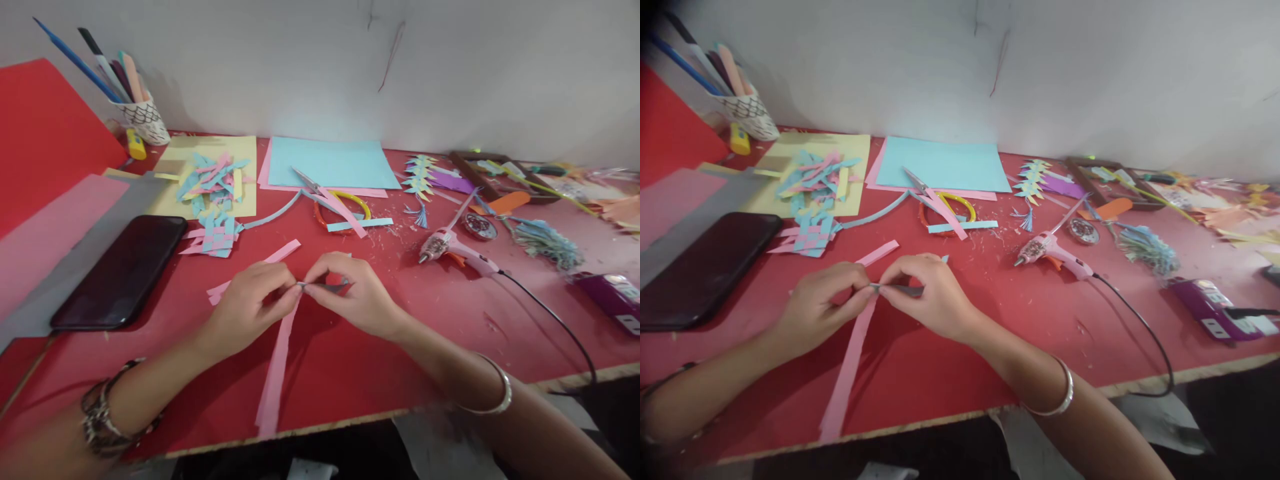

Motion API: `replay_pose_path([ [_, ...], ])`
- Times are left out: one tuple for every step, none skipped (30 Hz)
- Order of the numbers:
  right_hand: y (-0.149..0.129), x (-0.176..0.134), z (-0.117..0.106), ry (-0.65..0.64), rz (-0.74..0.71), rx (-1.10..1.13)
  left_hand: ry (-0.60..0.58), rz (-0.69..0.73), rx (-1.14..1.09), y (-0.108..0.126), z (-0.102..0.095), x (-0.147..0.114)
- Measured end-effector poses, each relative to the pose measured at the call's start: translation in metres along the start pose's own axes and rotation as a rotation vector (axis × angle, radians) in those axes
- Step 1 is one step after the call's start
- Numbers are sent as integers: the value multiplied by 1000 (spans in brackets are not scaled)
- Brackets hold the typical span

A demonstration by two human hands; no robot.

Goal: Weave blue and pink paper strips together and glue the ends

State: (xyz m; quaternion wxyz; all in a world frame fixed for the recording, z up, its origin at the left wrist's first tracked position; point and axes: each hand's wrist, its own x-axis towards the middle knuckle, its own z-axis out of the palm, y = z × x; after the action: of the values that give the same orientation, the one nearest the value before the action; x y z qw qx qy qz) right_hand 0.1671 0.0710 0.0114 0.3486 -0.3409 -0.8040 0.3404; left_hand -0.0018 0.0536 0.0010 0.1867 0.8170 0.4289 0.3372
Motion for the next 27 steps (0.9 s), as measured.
replay_pose_path([
  [0, 0, 0, 11, 1, 13, 17, -2, 1, 0, 0, 0],
  [0, 1, -1, 25, 2, 18, 51, -10, 3, 0, 0, 0],
  [1, 1, -2, 45, -5, 12, 104, -20, 9, 0, -1, 1],
  [1, 1, -3, 78, -14, -8, 165, -37, 18, 1, -1, 1],
  [1, 1, -5, 132, -32, -52, 216, -51, 23, 2, -2, 1],
  [1, 1, -8, 206, -65, -125, 235, -57, 19, 3, -3, 1],
  [1, 1, -10, 294, -115, -222, 214, -55, -2, 4, -4, 1],
  [0, 0, -13, 376, -176, -333, 156, -46, -39, 5, -5, 1],
  [-1, -2, -16, 429, -235, -442, 79, -41, -88, 7, -5, 0],
  [-3, -3, -18, 435, -285, -531, 5, -44, -140, 8, -5, 0],
  [-5, -5, -19, 386, -318, -589, -54, -51, -185, 9, -6, 0],
  [-7, -7, -19, 299, -324, -613, -91, -62, -222, 9, -5, -1],
  [-10, -8, -18, 191, -311, -615, -111, -70, -249, 9, -5, -1],
  [-13, -9, -17, 86, -290, -608, -118, -71, -267, 9, -5, -1],
  [-15, -10, -15, 4, -273, -603, -117, -67, -279, 9, -4, -1],
  [-17, -10, -13, -53, -262, -607, -120, -64, -288, 8, -4, 0],
  [-18, -9, -11, -85, -255, -621, -126, -66, -297, 7, -3, 0],
  [-18, -9, -10, -98, -257, -638, -136, -76, -305, 7, -3, 0],
  [-18, -8, -8, -94, -264, -654, -149, -90, -314, 7, -3, 1],
  [-18, -7, -7, -80, -272, -664, -165, -106, -326, 7, -3, 1],
  [-18, -7, -7, -62, -279, -670, -178, -122, -338, 8, -2, 1],
  [-17, -6, -6, -45, -282, -671, -188, -135, -352, 8, -2, 1],
  [-16, -6, -6, -29, -281, -667, -191, -149, -364, 9, -2, 0],
  [-15, -5, -6, -20, -278, -659, -186, -169, -372, 9, -1, 0],
  [-14, -5, -6, -12, -275, -652, -169, -195, -376, 10, -1, 1],
  [-13, -5, -6, -1, -277, -646, -141, -228, -373, 9, 0, 1],
  [-12, -6, -7, 20, -287, -643, -102, -268, -365, 8, 0, 2],
])
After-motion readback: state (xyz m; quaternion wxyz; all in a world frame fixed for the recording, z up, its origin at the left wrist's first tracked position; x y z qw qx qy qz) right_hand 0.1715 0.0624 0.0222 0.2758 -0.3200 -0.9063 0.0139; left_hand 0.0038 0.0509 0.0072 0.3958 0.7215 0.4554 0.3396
